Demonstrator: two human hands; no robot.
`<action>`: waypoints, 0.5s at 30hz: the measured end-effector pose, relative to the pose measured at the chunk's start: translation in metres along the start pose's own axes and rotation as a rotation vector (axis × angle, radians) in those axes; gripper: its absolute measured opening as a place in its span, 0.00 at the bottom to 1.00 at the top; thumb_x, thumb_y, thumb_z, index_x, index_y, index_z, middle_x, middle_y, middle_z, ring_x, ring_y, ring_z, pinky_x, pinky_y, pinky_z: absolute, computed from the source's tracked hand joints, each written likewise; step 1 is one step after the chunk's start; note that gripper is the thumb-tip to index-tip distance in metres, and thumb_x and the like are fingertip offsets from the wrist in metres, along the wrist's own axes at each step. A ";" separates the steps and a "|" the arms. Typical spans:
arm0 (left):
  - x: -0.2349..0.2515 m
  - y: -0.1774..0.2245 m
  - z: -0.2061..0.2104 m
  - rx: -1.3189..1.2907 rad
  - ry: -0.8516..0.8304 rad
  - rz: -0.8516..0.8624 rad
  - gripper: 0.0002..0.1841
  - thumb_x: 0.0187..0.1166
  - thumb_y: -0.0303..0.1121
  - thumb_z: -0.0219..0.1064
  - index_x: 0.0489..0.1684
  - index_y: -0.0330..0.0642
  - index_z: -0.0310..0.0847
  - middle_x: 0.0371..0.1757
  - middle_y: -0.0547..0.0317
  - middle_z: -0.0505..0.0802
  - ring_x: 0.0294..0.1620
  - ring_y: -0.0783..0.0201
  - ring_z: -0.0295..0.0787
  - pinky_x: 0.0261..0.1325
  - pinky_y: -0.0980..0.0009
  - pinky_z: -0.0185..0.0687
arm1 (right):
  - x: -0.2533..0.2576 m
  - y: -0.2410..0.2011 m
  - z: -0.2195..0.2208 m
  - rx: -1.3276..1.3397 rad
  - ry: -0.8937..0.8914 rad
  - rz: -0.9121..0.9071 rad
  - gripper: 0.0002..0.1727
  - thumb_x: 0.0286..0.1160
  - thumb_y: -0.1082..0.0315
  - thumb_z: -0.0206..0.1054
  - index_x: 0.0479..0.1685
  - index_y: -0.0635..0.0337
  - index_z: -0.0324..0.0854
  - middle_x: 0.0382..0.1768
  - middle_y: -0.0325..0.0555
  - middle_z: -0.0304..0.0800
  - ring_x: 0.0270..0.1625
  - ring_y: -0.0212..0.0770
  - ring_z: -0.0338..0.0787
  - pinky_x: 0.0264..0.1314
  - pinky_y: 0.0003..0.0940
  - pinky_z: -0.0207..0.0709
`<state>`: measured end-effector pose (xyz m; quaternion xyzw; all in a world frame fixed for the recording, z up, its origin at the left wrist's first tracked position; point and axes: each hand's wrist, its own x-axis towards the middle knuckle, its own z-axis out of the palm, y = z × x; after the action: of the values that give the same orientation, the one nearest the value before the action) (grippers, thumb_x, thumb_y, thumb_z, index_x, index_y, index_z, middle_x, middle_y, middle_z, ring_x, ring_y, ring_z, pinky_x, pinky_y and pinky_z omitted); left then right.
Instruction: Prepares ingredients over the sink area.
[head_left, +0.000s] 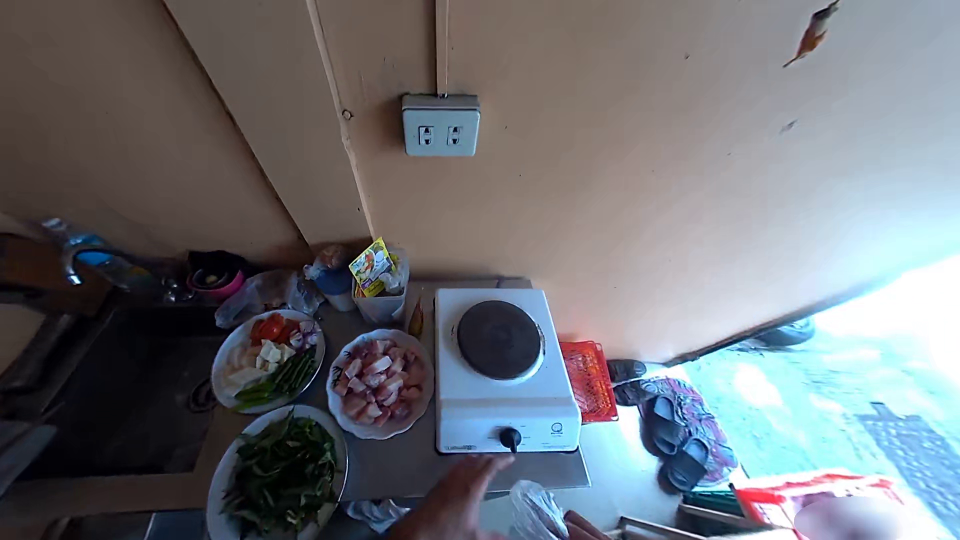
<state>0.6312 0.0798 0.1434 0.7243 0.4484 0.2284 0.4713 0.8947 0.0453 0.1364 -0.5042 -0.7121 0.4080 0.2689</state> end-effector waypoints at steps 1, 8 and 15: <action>0.004 0.001 0.017 -0.024 0.031 0.073 0.52 0.53 0.37 0.89 0.86 0.35 0.65 0.79 0.39 0.79 0.81 0.42 0.73 0.83 0.43 0.67 | 0.010 -0.005 -0.001 -0.033 -0.020 -0.031 0.12 0.67 0.71 0.71 0.40 0.74 0.90 0.39 0.60 0.91 0.42 0.51 0.92 0.48 0.49 0.87; 0.007 -0.011 0.049 -0.112 0.427 -0.021 0.43 0.63 0.45 0.83 0.73 0.21 0.73 0.71 0.30 0.85 0.76 0.39 0.78 0.85 0.44 0.63 | 0.090 -0.054 0.008 -0.134 -0.150 -0.296 0.10 0.59 0.70 0.79 0.37 0.67 0.93 0.42 0.56 0.94 0.43 0.49 0.95 0.47 0.48 0.90; -0.042 -0.034 0.014 -0.381 0.736 -0.408 0.23 0.75 0.20 0.60 0.67 0.10 0.71 0.62 0.24 0.87 0.67 0.44 0.85 0.75 0.53 0.76 | 0.156 -0.053 0.009 -0.095 -0.302 -0.169 0.24 0.65 0.54 0.81 0.55 0.61 0.90 0.38 0.52 0.89 0.35 0.43 0.87 0.37 0.41 0.84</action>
<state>0.6059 0.0423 0.1106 0.3924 0.6693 0.4514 0.4408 0.8074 0.1805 0.1724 -0.3877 -0.8027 0.4208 0.1680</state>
